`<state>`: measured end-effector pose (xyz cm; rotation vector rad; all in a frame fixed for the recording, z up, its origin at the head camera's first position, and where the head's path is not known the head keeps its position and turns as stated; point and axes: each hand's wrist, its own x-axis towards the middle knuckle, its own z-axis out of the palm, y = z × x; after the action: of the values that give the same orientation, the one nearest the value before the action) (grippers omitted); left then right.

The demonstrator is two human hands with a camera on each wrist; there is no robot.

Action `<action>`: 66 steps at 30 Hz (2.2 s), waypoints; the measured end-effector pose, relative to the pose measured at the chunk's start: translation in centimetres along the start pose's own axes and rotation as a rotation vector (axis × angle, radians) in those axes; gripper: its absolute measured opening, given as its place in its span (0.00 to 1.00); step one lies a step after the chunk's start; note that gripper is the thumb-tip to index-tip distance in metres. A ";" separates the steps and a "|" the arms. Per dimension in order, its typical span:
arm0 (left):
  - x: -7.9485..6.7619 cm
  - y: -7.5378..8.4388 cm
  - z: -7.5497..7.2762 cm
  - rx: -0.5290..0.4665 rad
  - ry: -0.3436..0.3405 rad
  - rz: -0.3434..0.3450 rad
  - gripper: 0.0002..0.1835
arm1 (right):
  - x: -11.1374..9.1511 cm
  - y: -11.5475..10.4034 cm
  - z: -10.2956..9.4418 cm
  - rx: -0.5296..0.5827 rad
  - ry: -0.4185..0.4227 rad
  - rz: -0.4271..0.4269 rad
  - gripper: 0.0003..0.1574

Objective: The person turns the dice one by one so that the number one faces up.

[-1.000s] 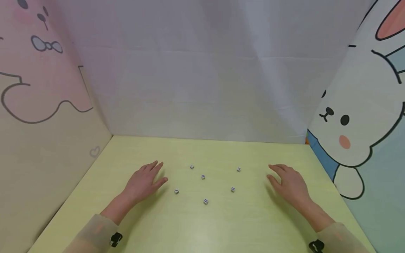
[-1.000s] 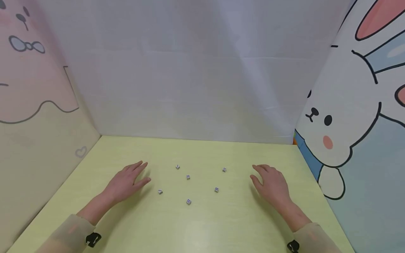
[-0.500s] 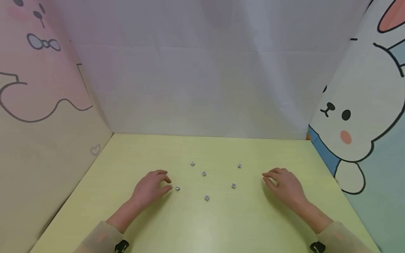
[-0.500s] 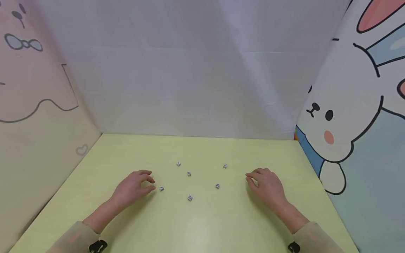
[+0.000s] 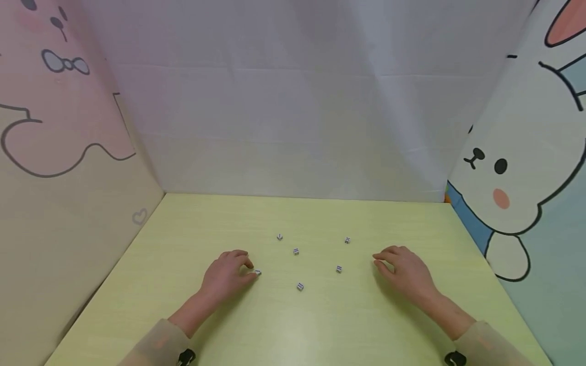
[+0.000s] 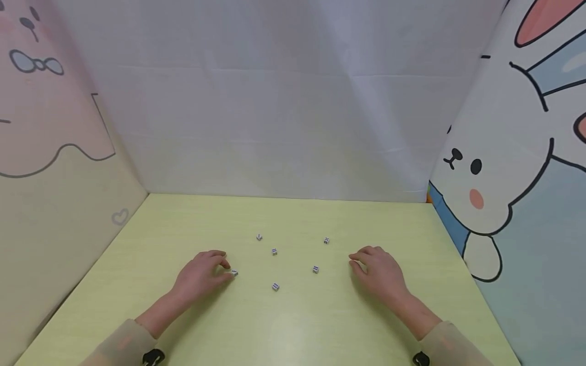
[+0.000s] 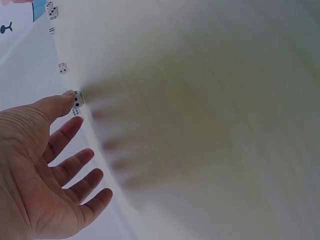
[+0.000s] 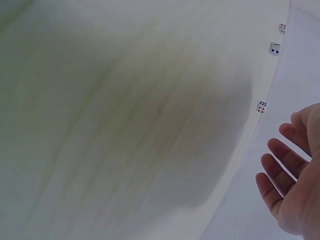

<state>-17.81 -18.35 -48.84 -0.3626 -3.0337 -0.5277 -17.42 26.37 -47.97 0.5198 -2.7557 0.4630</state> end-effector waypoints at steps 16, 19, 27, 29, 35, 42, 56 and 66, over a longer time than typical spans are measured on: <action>0.3 -0.1 0.5 -0.017 0.027 0.035 0.07 | -0.4 0.2 0.4 0.012 -0.008 0.003 0.10; 0.4 -0.2 0.6 -0.025 0.028 0.041 0.06 | -0.5 0.2 0.4 0.014 -0.009 0.002 0.10; 0.6 -0.2 0.6 -0.037 0.034 0.053 0.04 | -0.4 0.2 0.5 0.005 -0.022 0.005 0.11; 0.6 -0.2 0.6 -0.040 0.031 0.051 0.04 | -0.4 0.3 0.5 0.006 -0.023 0.005 0.11; 0.8 0.0 0.4 -0.071 0.007 0.026 0.04 | -0.1 0.4 0.6 0.010 -0.026 0.014 0.11; 1.0 0.1 0.4 -0.105 -0.021 0.001 0.04 | 0.5 0.4 0.4 0.006 -0.048 0.029 0.12; 1.3 -0.1 0.2 -0.129 -0.029 0.008 0.03 | 3.4 1.0 0.2 0.027 -0.074 0.064 0.12; 1.7 -0.1 0.2 -0.178 -0.061 0.015 0.04 | 5.6 0.7 1.7 0.068 -0.098 0.099 0.12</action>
<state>-19.50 -17.99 -48.94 -0.4153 -3.0472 -0.8034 -23.05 24.66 -47.75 0.4339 -2.8787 0.5709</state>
